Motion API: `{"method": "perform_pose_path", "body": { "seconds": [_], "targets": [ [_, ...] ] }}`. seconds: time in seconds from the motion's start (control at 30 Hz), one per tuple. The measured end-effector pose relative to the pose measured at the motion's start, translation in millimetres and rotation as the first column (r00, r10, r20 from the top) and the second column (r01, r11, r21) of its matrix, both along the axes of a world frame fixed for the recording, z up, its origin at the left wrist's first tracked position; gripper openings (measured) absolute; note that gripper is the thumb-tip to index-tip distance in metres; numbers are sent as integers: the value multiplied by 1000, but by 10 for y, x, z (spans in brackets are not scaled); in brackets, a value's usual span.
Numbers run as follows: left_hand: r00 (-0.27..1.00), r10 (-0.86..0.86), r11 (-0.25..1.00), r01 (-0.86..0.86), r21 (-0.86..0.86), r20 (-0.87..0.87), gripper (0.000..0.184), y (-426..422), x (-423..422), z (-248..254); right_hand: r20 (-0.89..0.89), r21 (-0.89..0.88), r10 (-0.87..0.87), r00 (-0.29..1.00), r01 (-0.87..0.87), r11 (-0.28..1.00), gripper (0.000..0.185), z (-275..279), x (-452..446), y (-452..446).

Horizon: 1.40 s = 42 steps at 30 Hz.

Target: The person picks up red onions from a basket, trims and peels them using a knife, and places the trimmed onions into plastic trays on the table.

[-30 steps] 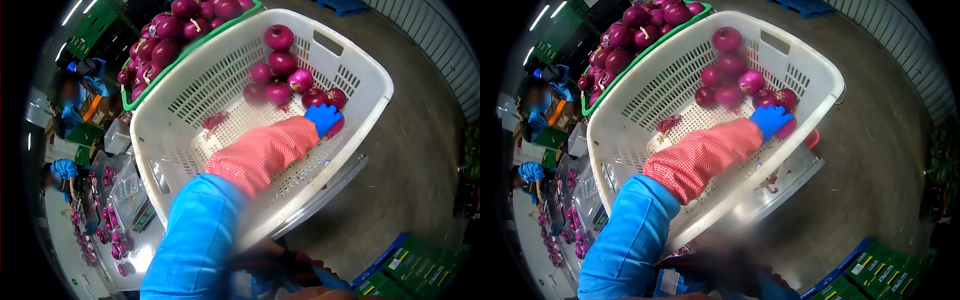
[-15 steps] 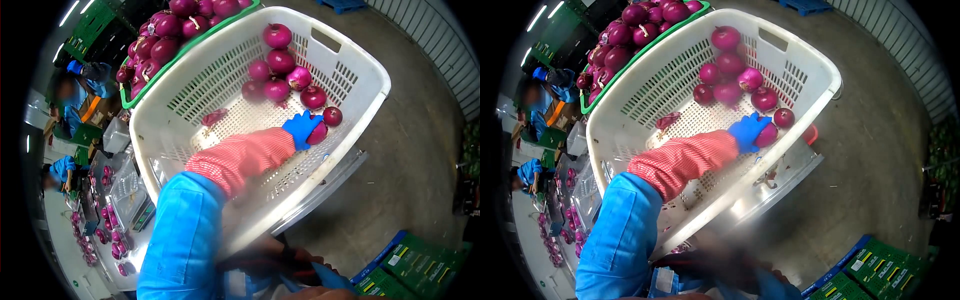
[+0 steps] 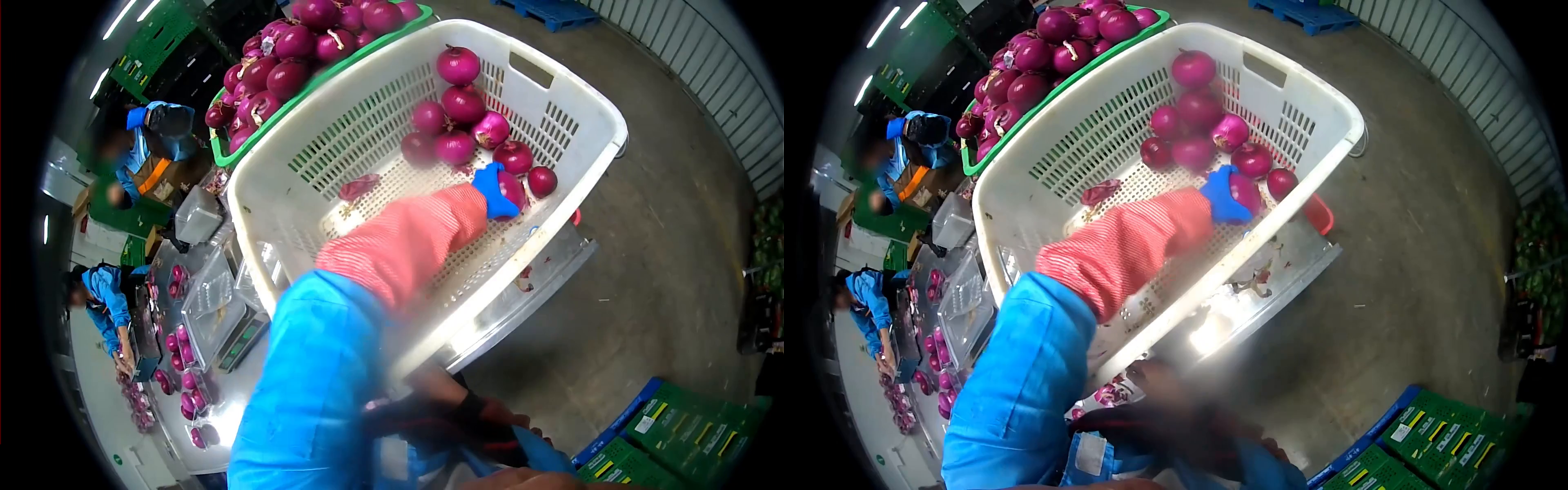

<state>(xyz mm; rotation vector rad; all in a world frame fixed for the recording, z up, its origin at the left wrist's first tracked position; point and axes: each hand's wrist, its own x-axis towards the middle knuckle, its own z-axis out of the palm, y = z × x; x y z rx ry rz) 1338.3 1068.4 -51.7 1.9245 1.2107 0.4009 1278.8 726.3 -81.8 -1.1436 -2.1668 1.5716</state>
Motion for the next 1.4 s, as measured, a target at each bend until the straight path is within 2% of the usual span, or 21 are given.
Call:
{"method": "perform_pose_path", "body": {
  "seconds": [0.07,0.13,0.17,0.2,0.23,0.27,0.33,0.37,0.43,0.5,0.53,0.57,0.63,0.7,0.77,0.83,0.9,0.97,1.17,1.27,1.4],
  "targets": [
    [987,-70,998,68,17,141,100,44,-233,396,-7,-117,-97,995,95,988,41,-21,-58,-17],
    [961,-104,979,144,-143,257,111,149,-481,941,11,-219,-222,975,219,951,37,64,-97,-47],
    [920,-69,980,136,-148,387,106,70,-710,1225,-196,186,-359,913,394,900,20,-300,-207,-205],
    [860,-42,979,137,-151,508,102,-12,-939,1514,-191,264,-361,913,402,877,20,-238,-215,-225],
    [744,-111,927,317,-202,659,90,-199,-1202,1923,-185,339,-360,914,403,850,21,-116,-194,-201],
    [711,-65,935,288,-206,701,79,-333,-1494,2107,-234,446,-255,938,337,829,20,-6,-136,-189],
    [618,37,901,319,-293,785,77,-782,-2079,2495,-194,543,-213,958,285,789,20,296,-184,-241],
    [633,116,915,232,-331,765,78,-1013,-2421,2638,-175,520,-219,960,279,807,19,267,-249,-317],
    [422,158,881,348,-320,893,78,-1384,-2971,2605,-135,471,-232,963,268,840,16,209,-381,-473],
    [470,254,932,115,-344,845,101,-1849,-3501,2421,-180,454,-244,953,300,839,14,88,-535,-594],
    [430,300,918,112,-380,852,102,-2059,-3743,2259,-257,445,-110,960,219,869,14,517,-554,-471],
    [435,360,906,46,-420,826,101,-2381,-3861,2236,-235,425,-146,961,236,874,12,746,-653,-473],
    [459,395,879,62,-472,796,95,-2881,-4082,2100,-331,394,-169,928,299,869,14,895,-851,-462],
    [361,464,848,81,-523,809,90,-3287,-4233,1809,-363,269,-288,886,395,878,16,975,-1051,-472],
    [316,557,804,26,-594,768,84,-3631,-4334,1482,-384,289,-303,872,425,858,15,1116,-1233,-429],
    [201,649,738,69,-671,734,80,-3886,-4407,1184,-344,371,-253,904,378,848,23,1238,-1368,-375],
    [204,641,758,-18,-651,740,77,-4056,-4437,1081,-230,531,-189,955,286,798,26,1342,-1482,-372],
    [142,710,699,-25,-715,690,77,-4228,-4471,993,-150,675,-174,973,229,701,31,1363,-1598,-383],
    [200,745,647,16,-762,637,80,-4492,-4523,1107,-29,714,-117,993,102,693,37,1398,-1761,-456],
    [301,736,647,-51,-760,606,85,-4600,-4566,1002,-26,733,-74,997,69,677,43,1307,-1779,-492],
    [257,733,605,176,-777,630,80,-4663,-4544,998,-5,728,-65,998,48,684,45,1094,-1723,-535]
  ]
}}
